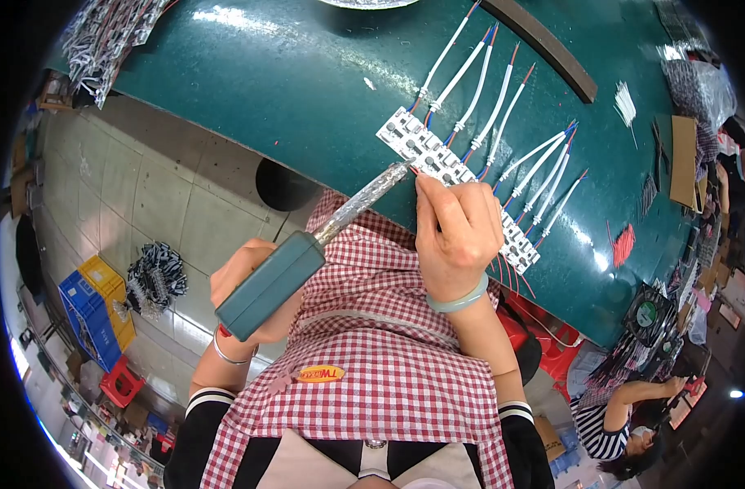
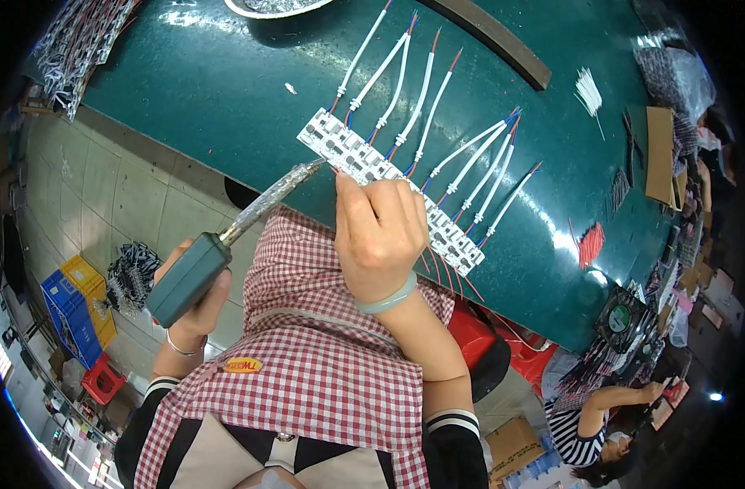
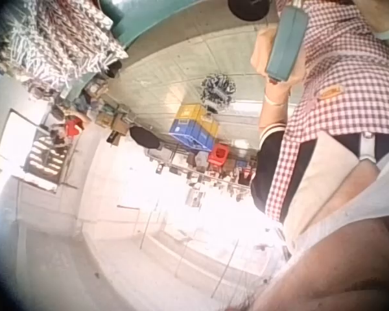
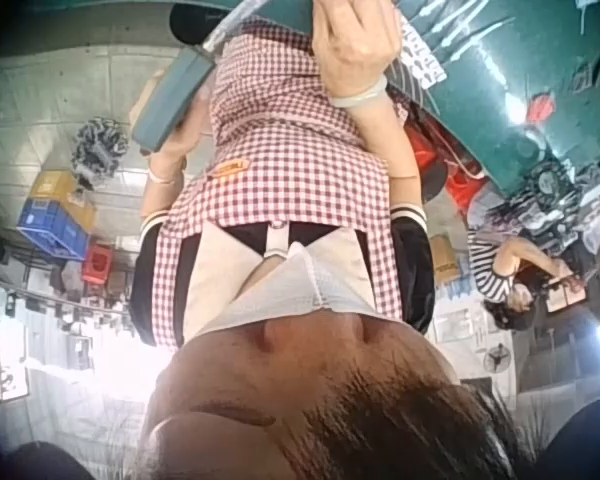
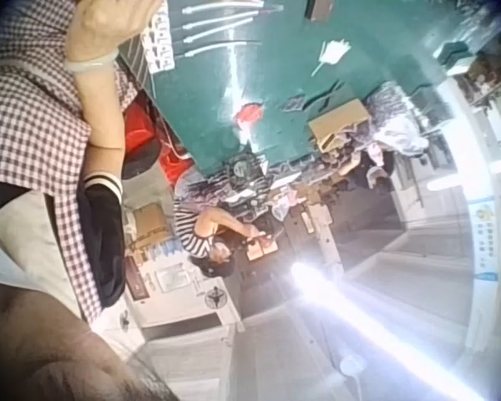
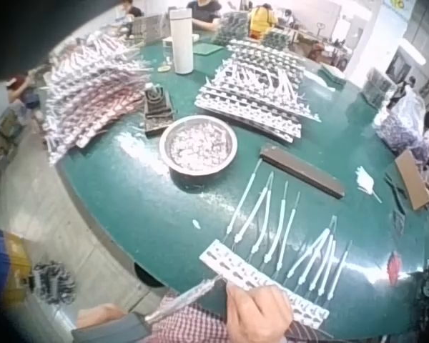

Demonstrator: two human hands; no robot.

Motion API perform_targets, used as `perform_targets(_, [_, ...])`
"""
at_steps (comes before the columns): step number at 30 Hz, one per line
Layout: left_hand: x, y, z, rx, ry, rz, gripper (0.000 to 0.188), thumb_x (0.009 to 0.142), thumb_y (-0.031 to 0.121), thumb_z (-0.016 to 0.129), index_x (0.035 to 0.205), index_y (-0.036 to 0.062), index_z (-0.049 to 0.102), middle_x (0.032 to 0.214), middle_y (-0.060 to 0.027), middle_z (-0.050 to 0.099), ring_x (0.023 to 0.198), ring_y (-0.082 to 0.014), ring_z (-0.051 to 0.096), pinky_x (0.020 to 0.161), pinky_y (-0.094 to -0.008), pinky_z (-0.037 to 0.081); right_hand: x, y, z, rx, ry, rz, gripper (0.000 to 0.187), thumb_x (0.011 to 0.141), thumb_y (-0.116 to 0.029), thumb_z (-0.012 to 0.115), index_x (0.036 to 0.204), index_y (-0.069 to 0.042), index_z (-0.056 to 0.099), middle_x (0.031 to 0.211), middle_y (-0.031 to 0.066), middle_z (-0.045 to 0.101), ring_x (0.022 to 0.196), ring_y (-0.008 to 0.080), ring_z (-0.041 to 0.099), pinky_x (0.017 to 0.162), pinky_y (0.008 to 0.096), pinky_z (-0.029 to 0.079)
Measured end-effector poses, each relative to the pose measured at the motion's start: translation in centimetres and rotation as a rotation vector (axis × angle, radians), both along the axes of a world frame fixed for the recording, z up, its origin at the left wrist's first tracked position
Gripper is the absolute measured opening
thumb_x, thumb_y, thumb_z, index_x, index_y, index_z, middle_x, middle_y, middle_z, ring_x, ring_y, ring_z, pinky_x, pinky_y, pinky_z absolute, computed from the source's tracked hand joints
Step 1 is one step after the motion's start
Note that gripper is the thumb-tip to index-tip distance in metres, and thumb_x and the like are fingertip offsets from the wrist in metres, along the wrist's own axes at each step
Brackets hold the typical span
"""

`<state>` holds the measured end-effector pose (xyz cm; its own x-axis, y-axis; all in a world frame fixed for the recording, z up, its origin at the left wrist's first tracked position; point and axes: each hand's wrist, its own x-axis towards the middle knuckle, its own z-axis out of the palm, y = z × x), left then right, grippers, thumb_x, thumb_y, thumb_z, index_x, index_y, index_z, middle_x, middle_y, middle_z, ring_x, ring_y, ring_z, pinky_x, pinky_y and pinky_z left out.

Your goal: The person solders individual electrical wires onto circular circuit boards mounted on a metal strip. This is done using a soldering iron and solder wire.

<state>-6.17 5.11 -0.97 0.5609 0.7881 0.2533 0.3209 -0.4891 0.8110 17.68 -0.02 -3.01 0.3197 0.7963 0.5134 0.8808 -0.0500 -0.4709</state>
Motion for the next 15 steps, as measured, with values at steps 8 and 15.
perform_targets(8, [0.0,0.1,0.9,0.034,0.043,0.041,0.025,0.067,-0.005,0.072,0.091,-0.0083,0.068,0.089,-0.0188,0.068,0.078,-0.0313,0.071,0.069,-0.0324,0.057,-0.6,-0.3,2.2,0.022,0.065,-0.014,0.021,0.071,0.007,0.077,0.088,-0.004,0.072,0.07,0.0066,0.055,0.064,0.0217,0.054,0.058,0.0333,0.042])
perform_targets(15, [-0.6,-0.5,-0.6,-0.042,0.016,0.105,0.026,0.067,-0.005,0.074,0.092,-0.0063,0.069,0.09,-0.0187,0.07,0.079,-0.03,0.072,0.072,-0.0338,0.057,-0.9,1.3,1.5,0.047,0.066,0.053,0.022,0.071,0.009,0.076,0.089,-0.001,0.07,0.071,0.008,0.056,0.063,0.0231,0.053,0.055,0.0342,0.041])
